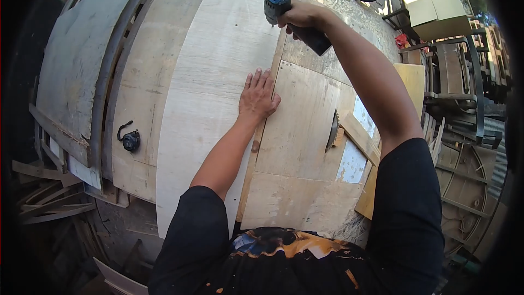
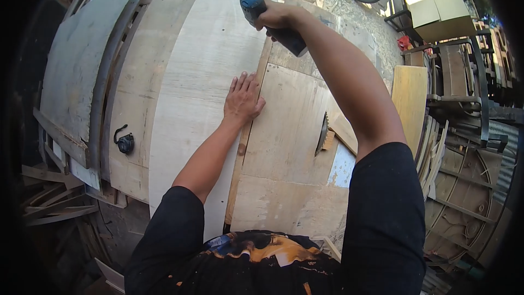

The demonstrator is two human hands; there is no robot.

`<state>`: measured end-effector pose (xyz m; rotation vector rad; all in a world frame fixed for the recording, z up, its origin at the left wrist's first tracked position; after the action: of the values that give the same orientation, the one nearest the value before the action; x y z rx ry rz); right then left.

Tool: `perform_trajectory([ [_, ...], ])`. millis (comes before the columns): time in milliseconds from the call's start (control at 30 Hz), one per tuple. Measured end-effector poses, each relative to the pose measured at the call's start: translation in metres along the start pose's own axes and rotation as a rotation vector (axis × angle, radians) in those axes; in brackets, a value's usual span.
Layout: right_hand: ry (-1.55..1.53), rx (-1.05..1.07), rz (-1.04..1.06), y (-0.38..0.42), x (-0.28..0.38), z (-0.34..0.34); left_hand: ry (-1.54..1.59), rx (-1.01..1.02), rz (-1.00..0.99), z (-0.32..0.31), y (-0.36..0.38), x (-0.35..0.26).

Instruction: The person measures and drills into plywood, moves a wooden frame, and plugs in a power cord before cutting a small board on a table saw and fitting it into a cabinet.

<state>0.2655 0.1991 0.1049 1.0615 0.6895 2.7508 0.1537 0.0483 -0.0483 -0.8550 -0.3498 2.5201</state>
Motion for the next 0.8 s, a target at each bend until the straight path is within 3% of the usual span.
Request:
perform_trajectory([
  [67, 0.114, -0.164, 0.103, 0.013, 0.000, -0.016, 0.005, -0.033, 0.037, 0.007, -0.003, 0.007],
  [133, 0.223, -0.284, 0.335, 0.037, 0.001, -0.045, 0.257, 0.132, 0.157, -0.001, 0.000, 0.021],
  [200, 0.092, -0.293, 0.279, 0.094, 0.017, -0.078, 1.403, 0.151, 0.633, -0.016, 0.000, 0.045],
  [233, -0.005, -0.231, 0.365, 0.116, 0.024, -0.097, 2.001, 0.059, 0.913, 0.030, 0.005, 0.019],
  [300, -0.173, -0.132, 0.550, 0.158, 0.031, -0.118, 2.345, 0.026, 0.697, 0.094, 0.015, -0.007],
  [333, -0.239, -0.111, 0.659, 0.181, 0.032, -0.113, 2.199, -0.082, 0.906, 0.111, 0.030, -0.012],
  [367, -0.066, -0.207, 0.434, 0.188, 0.009, -0.098, 2.341, -0.045, 0.840, 0.092, 0.058, 0.018],
  [467, 0.019, -0.463, 0.041, 0.198, -0.125, -0.032, 1.746, -0.104, 1.061, 0.126, 0.117, 0.056],
  [533, 0.250, -0.483, -0.255, 0.220, -0.241, -0.007, 1.550, -0.097, 1.174, 0.163, 0.134, 0.077],
  [600, 0.464, -0.404, -0.475, 0.267, -0.334, -0.010, 1.398, -0.036, 1.147, 0.192, 0.141, 0.124],
  [700, 0.530, -0.353, -0.601, 0.337, -0.361, -0.047, 0.879, -0.069, 1.153, 0.221, 0.140, 0.212],
  [767, 0.473, -0.508, -0.617, 0.357, -0.365, -0.060, 0.397, -0.032, 1.018, 0.235, 0.125, 0.240],
  [800, 0.454, -0.520, -0.629, 0.363, -0.368, -0.070, 0.391, -0.022, 0.996, 0.234, 0.121, 0.254],
])
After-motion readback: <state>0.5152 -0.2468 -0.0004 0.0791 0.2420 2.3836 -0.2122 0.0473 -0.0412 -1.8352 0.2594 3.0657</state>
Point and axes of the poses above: each hand's wrist, its own y-axis away from the middle knuckle, its own z-axis out of the back of the hand, x = y × z, the point moved 6 cm from there along -y, towards the middle knuckle, and after that the axes turned 10 degrees about -x, right-handed, at the moved point
